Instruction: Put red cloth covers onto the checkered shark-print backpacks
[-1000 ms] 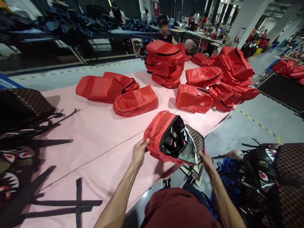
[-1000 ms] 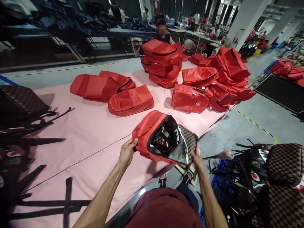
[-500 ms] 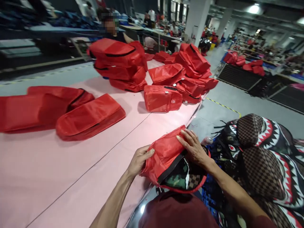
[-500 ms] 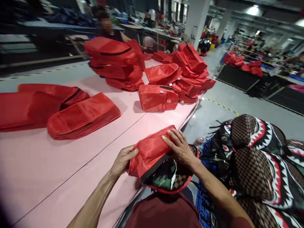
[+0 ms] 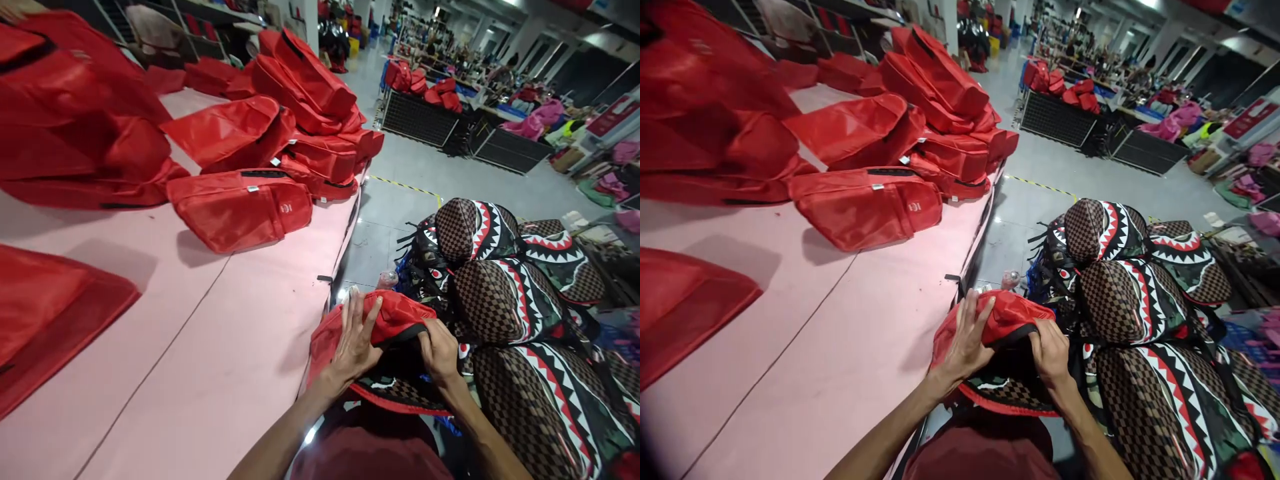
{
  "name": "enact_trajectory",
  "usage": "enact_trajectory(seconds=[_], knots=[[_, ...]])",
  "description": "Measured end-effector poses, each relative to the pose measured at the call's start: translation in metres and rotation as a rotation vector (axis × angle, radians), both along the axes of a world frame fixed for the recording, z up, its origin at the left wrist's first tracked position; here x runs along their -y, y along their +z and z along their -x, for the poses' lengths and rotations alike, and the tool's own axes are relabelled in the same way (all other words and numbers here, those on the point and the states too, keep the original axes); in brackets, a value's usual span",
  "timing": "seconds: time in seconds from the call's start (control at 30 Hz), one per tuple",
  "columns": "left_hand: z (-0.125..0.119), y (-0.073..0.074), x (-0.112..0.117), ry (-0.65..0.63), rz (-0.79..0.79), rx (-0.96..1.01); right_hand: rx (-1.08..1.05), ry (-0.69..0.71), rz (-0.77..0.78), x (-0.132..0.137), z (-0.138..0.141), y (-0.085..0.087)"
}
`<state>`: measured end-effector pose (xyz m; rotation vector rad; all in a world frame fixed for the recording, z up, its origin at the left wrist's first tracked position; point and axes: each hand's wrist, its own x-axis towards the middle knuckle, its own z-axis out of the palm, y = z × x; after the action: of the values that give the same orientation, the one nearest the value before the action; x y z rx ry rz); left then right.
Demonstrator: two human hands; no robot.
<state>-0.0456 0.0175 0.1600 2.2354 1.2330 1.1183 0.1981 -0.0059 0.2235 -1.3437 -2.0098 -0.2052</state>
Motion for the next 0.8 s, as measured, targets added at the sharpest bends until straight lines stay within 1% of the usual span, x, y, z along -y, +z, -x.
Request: enact_trajectory(seconds=[0.07, 0.13, 0.17, 0.23, 0.3, 0.4, 0.47, 0.5, 0.57, 0.63, 0.7, 0.73, 0.8], knots=[[-0.014, -0.011, -0.029, -0.024, -0.052, -0.009, 0.010, -0.040, -0.003, -0.022, -0.011, -0.010], [-0.024, -0.021, -0.061, -0.052, -0.067, -0.001, 0.022, -0.065, 0.012, -0.051, -0.023, -0.024], [-0.027, -0.025, -0.078, -0.047, -0.047, 0.006, 0.022, -0.073, 0.034, -0.066, -0.029, -0.031], [-0.031, -0.030, -0.111, -0.016, 0.054, 0.033, -0.012, -0.069, 0.130, -0.100, -0.041, -0.042], [-0.032, -0.030, -0.143, 0.021, 0.216, 0.086, -0.094, -0.031, 0.308, -0.139, -0.051, -0.047], [-0.029, -0.026, -0.188, 0.040, 0.479, 0.199, -0.271, 0.057, 0.679, -0.203, -0.059, -0.051], [-0.029, -0.028, -0.214, 0.041, 0.642, 0.310, -0.409, 0.082, 0.892, -0.244, -0.057, -0.061], [-0.029, -0.032, -0.224, 0.034, 0.724, 0.378, -0.474, 0.080, 0.972, -0.262, -0.054, -0.069], [-0.031, -0.043, -0.241, 0.069, 0.895, 0.514, -0.567, 0.053, 1.078, -0.291, -0.043, -0.092], [-0.033, -0.056, -0.250, 0.148, 1.020, 0.592, -0.607, 0.028, 1.131, -0.311, -0.030, -0.117], [-0.033, -0.064, -0.254, 0.219, 1.068, 0.611, -0.627, 0.003, 1.152, -0.322, -0.019, -0.138], [-0.032, -0.065, -0.255, 0.231, 1.070, 0.612, -0.636, -0.008, 1.154, -0.325, -0.015, -0.147], [-0.031, -0.063, -0.253, 0.219, 1.079, 0.604, -0.646, -0.028, 1.153, -0.326, -0.013, -0.157]])
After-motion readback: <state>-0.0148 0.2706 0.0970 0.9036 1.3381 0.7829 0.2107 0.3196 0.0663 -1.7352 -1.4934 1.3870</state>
